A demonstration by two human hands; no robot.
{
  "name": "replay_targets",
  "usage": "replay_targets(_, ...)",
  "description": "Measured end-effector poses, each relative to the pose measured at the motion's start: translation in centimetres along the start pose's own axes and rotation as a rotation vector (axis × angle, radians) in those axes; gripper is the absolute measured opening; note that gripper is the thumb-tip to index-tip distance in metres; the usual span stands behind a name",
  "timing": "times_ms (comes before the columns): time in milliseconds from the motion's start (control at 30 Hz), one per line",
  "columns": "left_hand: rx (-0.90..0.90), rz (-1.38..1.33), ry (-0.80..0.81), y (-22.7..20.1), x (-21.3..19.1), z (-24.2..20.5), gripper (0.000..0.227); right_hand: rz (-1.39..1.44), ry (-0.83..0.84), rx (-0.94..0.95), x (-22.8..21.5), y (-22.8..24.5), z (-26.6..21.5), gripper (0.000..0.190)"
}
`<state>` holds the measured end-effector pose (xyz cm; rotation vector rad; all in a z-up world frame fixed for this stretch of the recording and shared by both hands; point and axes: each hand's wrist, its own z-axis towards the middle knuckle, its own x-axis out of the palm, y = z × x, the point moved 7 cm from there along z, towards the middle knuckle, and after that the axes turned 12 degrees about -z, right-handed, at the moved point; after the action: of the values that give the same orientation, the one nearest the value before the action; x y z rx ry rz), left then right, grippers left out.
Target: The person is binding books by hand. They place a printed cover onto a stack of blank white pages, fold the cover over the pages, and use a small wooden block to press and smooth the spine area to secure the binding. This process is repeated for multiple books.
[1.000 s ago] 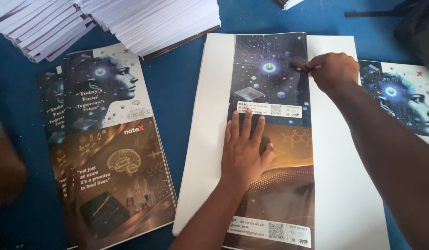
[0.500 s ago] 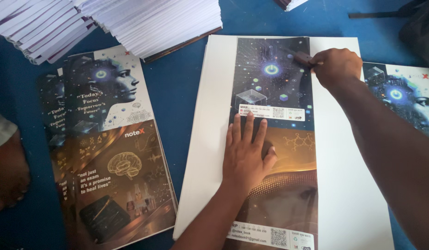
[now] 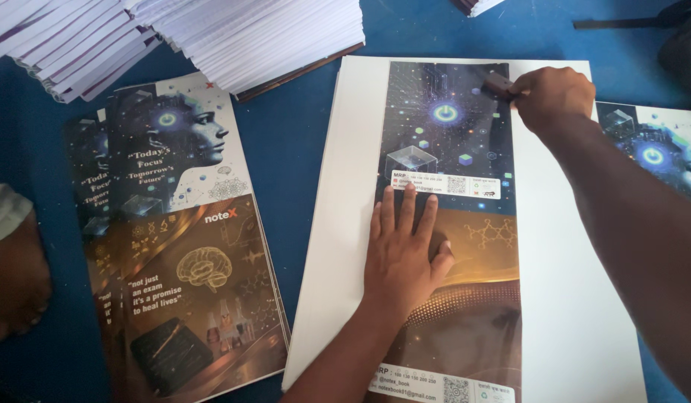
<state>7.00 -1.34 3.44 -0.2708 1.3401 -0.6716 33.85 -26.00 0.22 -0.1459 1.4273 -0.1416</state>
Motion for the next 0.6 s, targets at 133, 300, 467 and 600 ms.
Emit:
replay_targets(133,0.021,-0.014,-0.028,-0.1,-0.2,0.0,0.07,-0.006,0.026,0.019,0.6,-0.2,0.9,0.027)
replay_targets(300,0.038,-0.02,-0.034,-0.1,-0.2,-0.1,0.069,-0.016,0.08,0.054,1.1,-0.4,2.1,0.029)
replay_targets(467,0.038,-0.011,-0.039,0.0,-0.2,-0.1,0.069,0.001,0.016,0.045,1.1,-0.5,2.4,0.027)
replay_targets(600,0.031,-0.013,-0.028,0.0,-0.1,-0.1,0.069,0.012,0.013,0.047,1.2,-0.7,3.0,0.03)
